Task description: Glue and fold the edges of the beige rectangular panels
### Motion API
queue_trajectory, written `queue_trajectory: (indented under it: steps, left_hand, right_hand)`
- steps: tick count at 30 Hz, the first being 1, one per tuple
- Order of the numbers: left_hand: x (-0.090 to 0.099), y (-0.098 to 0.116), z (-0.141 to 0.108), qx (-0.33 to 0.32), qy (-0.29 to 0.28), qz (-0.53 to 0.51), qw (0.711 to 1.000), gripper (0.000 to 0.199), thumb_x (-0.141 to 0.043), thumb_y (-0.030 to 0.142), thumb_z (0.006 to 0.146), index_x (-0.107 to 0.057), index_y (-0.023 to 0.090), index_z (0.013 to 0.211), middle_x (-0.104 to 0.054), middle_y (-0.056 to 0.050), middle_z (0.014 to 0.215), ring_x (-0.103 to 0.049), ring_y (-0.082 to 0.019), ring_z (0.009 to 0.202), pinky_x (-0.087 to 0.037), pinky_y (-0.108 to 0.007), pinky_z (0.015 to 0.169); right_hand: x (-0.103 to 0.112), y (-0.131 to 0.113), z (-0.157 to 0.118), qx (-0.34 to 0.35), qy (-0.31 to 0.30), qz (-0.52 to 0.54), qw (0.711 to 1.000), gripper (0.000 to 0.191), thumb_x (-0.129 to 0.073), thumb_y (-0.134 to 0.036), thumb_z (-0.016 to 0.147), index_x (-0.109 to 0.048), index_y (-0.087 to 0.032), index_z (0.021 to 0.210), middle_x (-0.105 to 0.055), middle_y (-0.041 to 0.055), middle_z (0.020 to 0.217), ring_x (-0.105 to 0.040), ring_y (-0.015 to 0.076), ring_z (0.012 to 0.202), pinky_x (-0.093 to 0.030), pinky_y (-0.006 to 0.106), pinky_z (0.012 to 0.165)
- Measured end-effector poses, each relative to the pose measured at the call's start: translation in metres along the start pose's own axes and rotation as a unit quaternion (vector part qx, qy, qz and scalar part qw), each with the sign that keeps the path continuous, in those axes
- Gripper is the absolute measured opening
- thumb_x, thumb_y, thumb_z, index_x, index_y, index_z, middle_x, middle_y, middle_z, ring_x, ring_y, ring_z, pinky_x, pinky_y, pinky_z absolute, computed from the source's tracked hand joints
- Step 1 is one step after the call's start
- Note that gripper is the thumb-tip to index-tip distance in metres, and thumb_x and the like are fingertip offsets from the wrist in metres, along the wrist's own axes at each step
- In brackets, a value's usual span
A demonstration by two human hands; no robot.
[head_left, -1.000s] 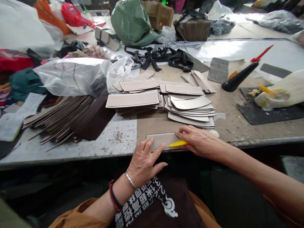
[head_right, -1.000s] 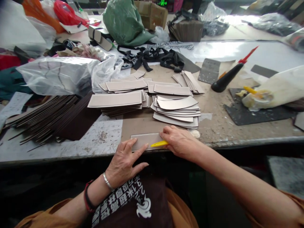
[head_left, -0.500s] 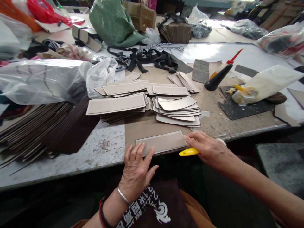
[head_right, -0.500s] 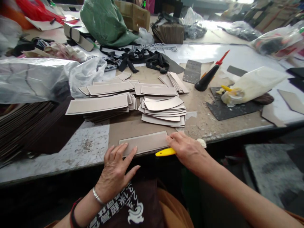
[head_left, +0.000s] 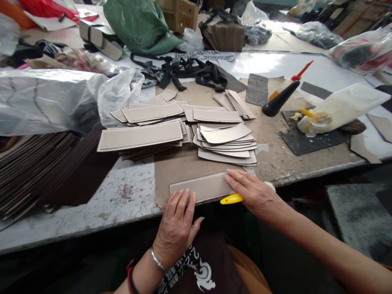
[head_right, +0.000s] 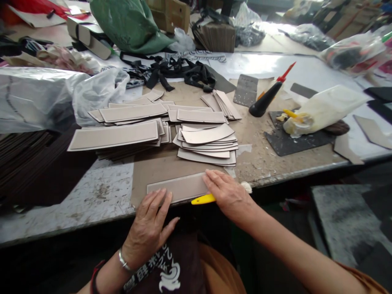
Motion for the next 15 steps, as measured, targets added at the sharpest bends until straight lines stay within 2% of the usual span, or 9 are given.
queue_trajectory:
  steps: [5,15]
  left_hand:
    - [0.001,0.000,0.000,0.000,-0.002,-0.010,1.000,0.049,-0.058,0.026,0.081,-0.048,0.001,0.121,-0.051,-0.023,0.121,-0.046,-0.035,0.114,-0.046,-0.051,0.094]
    - [0.002,-0.002,0.001,0.009,-0.013,-0.032,0.999,0.049,-0.058,0.029,0.082,-0.048,0.003,0.122,-0.048,-0.023,0.123,-0.043,-0.035,0.116,-0.042,-0.052,0.096]
  right_hand:
    - [-0.005,0.013,0.002,-0.004,-0.044,0.022,0.999,0.043,-0.040,-0.002,0.081,-0.052,-0.005,0.121,-0.053,0.0193,0.123,-0.049,0.0271,0.113,-0.047,0.042,0.092]
    - [-0.007,0.014,0.002,-0.028,-0.051,0.083,0.995,0.052,-0.040,0.000,0.075,-0.050,-0.011,0.124,-0.052,0.0166,0.123,-0.046,0.0261,0.115,-0.046,0.043,0.093]
Point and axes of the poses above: each hand's wrist, its own z-axis towards the middle knuckle, its own x-axis out of the back of the hand, y = z × x, the point moved 1 cm from there along z, towards the middle knuckle
